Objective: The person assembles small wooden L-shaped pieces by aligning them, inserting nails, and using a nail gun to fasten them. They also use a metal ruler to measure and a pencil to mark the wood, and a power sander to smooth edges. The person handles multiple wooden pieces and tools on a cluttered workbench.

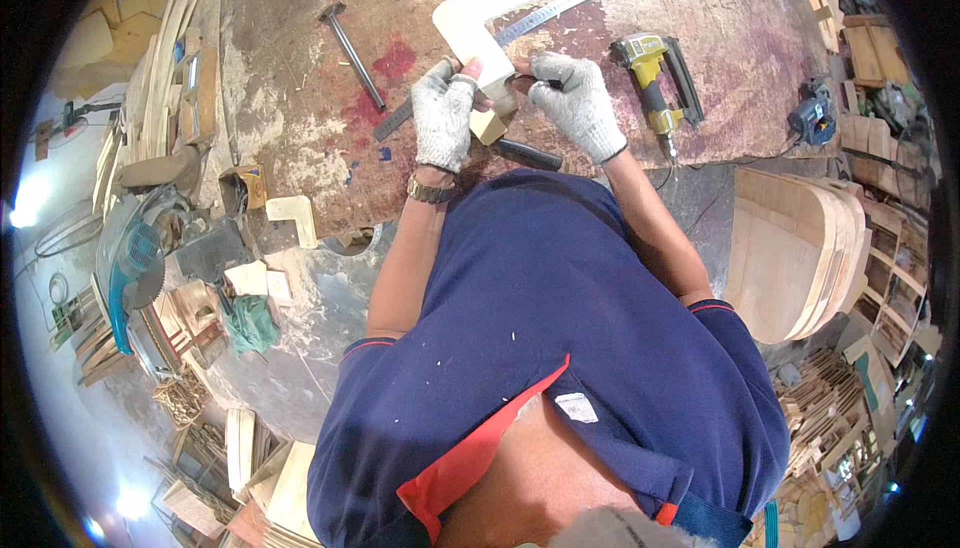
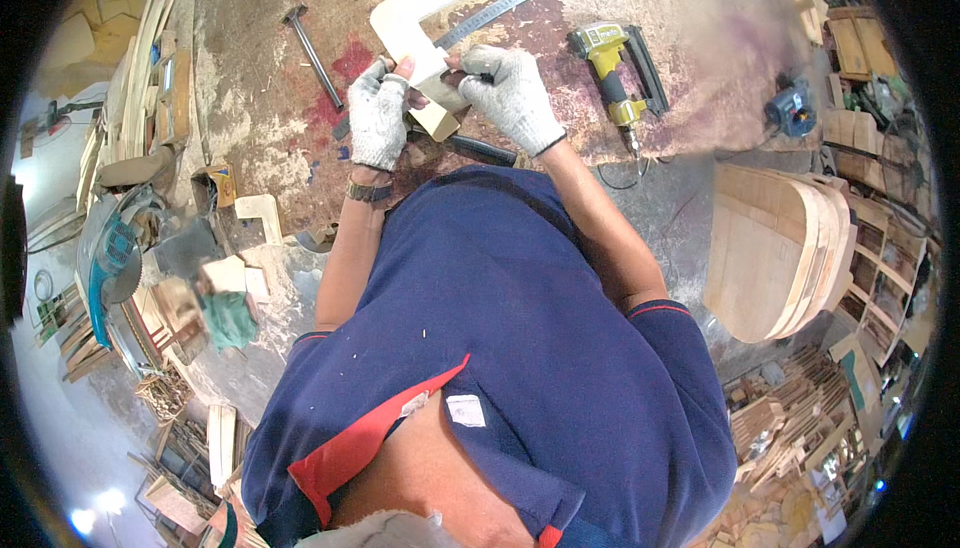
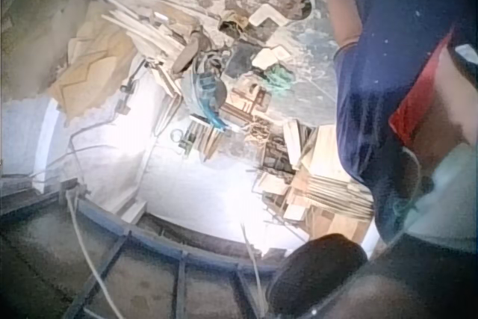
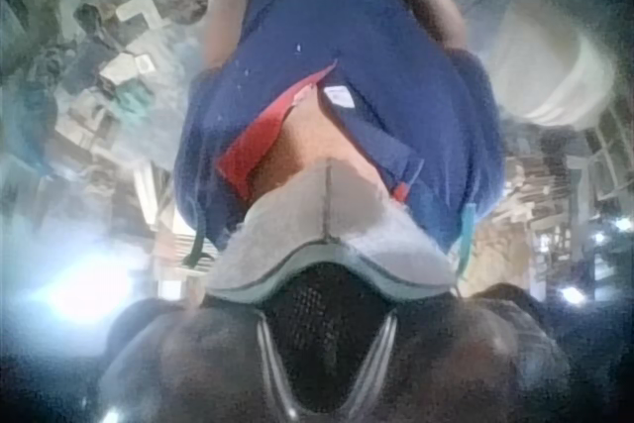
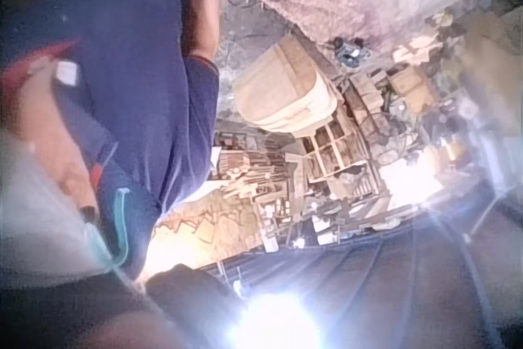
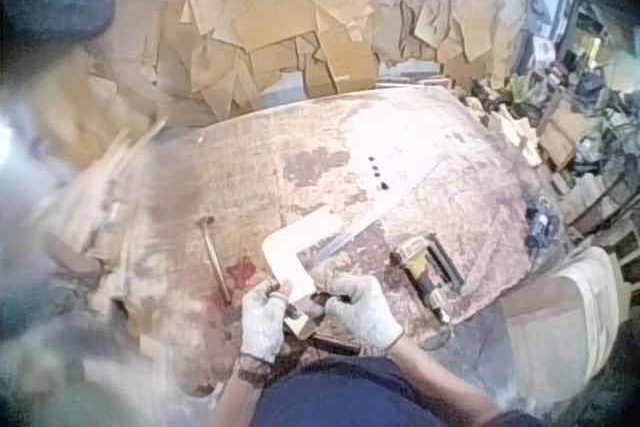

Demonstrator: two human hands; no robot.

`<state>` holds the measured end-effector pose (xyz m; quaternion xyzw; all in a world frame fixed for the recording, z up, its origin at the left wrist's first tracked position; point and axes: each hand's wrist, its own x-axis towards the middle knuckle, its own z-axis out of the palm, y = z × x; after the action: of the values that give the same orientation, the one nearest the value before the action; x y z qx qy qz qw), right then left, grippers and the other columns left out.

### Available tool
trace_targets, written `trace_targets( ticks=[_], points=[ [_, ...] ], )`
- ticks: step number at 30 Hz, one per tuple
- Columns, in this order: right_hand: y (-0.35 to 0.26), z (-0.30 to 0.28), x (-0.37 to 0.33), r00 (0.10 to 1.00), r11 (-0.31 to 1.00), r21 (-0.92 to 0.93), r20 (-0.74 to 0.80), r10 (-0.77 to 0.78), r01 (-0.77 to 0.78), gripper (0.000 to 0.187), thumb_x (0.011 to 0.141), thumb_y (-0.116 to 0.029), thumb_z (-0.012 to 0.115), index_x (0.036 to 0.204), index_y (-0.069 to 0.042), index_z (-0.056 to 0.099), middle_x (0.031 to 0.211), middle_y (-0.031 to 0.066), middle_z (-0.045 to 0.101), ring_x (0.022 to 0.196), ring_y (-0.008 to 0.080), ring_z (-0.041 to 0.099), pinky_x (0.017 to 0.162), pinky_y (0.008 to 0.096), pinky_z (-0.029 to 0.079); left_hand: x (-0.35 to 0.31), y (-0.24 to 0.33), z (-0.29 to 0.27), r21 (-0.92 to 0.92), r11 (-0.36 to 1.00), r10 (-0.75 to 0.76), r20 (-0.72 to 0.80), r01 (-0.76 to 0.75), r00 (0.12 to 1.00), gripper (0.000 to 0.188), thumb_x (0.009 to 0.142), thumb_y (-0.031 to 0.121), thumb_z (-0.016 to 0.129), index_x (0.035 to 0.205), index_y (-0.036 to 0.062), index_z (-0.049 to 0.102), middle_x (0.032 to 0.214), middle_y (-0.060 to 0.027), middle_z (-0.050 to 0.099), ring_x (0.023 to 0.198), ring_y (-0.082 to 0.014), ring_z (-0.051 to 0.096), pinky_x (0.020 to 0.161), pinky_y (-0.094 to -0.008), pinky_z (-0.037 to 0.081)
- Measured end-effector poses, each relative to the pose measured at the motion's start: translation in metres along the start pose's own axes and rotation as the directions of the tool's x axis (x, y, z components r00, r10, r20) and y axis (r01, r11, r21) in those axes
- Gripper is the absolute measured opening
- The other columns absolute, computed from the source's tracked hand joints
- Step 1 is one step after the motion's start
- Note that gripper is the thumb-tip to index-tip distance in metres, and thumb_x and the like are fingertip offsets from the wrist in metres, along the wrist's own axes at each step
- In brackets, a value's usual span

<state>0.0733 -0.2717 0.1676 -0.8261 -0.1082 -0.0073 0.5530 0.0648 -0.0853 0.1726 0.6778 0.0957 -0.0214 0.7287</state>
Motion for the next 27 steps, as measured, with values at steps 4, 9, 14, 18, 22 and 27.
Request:
trace_targets(
  ticks=[4,9,14,18,22,27],
  points=[
    [0.000,0.008,-0.015,0.999,1.000,0.004,-0.035,-0.005,0.005,0.031,0.079,0.000,0.064,0.108,-0.001,0.074,0.088,0.0168,0.071,0.078,0.0264,0.070,0.073,0.0329,0.055,0.002,-0.002,0.001,0.000,1.000,-0.019,-0.015,0.019,1.000,0.031,0.100,0.025,0.069,0.091,-0.0043,0.065,0.067,-0.0050,0.065,0.055,-0.0100,0.062,0.052,-0.0244,0.050],
    [0.053,-0.028,-0.007,0.974,0.977,-0.168,-0.203,0.099,-0.135,0.036,0.086,0.005,0.059,0.120,-0.001,0.070,0.101,0.0105,0.076,0.093,0.0133,0.071,0.082,0.0272,0.056,0.002,-0.003,0.001,0.002,1.000,-0.007,0.011,0.007,1.000,0.030,0.100,0.024,0.068,0.092,-0.0044,0.065,0.068,-0.0055,0.065,0.055,-0.0101,0.063,0.052,-0.0237,0.050],
    [0.143,-0.076,-0.014,0.851,0.436,-0.731,-0.472,0.231,-0.524,0.074,0.074,-0.029,0.078,0.138,-0.007,0.050,0.104,0.0271,0.065,0.093,0.0437,0.066,0.081,0.0508,0.054,0.003,-0.005,0.000,-0.049,0.998,-0.026,0.014,0.026,1.000,0.028,0.100,0.021,0.068,0.094,-0.0057,0.065,0.072,-0.0052,0.065,0.055,-0.0101,0.063,0.052,-0.0235,0.049],
    [0.185,-0.083,-0.023,0.840,0.342,-0.796,-0.351,0.413,-0.500,0.100,0.073,-0.033,0.081,0.154,-0.002,0.029,0.111,0.0269,0.066,0.098,0.0434,0.068,0.086,0.0510,0.057,0.001,-0.006,0.001,-0.063,0.997,-0.052,0.006,0.052,0.999,0.026,0.099,0.020,0.068,0.098,-0.0064,0.066,0.074,-0.0045,0.066,0.055,-0.0092,0.062,0.051,-0.0234,0.049],
    [0.145,-0.106,-0.016,0.859,0.583,-0.639,-0.284,0.427,-0.501,0.061,0.078,-0.026,0.073,0.130,0.001,0.055,0.100,0.0279,0.072,0.094,0.0422,0.071,0.083,0.0466,0.055,-0.001,-0.007,0.001,-0.104,0.991,-0.079,0.038,0.083,0.996,0.021,0.100,0.017,0.067,0.099,-0.0044,0.065,0.075,-0.0025,0.064,0.057,-0.0077,0.061,0.055,-0.0233,0.052],
    [-0.017,-0.130,-0.019,0.884,0.884,0.018,-0.032,0.467,-0.467,0.025,0.091,-0.011,0.069,0.115,-0.004,0.065,0.082,-0.0007,0.064,0.065,0.0064,0.061,0.055,0.0253,0.046,0.000,-0.011,0.001,-0.032,0.997,-0.064,0.039,0.065,0.997,0.020,0.100,0.017,0.067,0.097,-0.0032,0.065,0.077,-0.0023,0.065,0.058,-0.0066,0.059,0.055,-0.0237,0.053]
  ],
)
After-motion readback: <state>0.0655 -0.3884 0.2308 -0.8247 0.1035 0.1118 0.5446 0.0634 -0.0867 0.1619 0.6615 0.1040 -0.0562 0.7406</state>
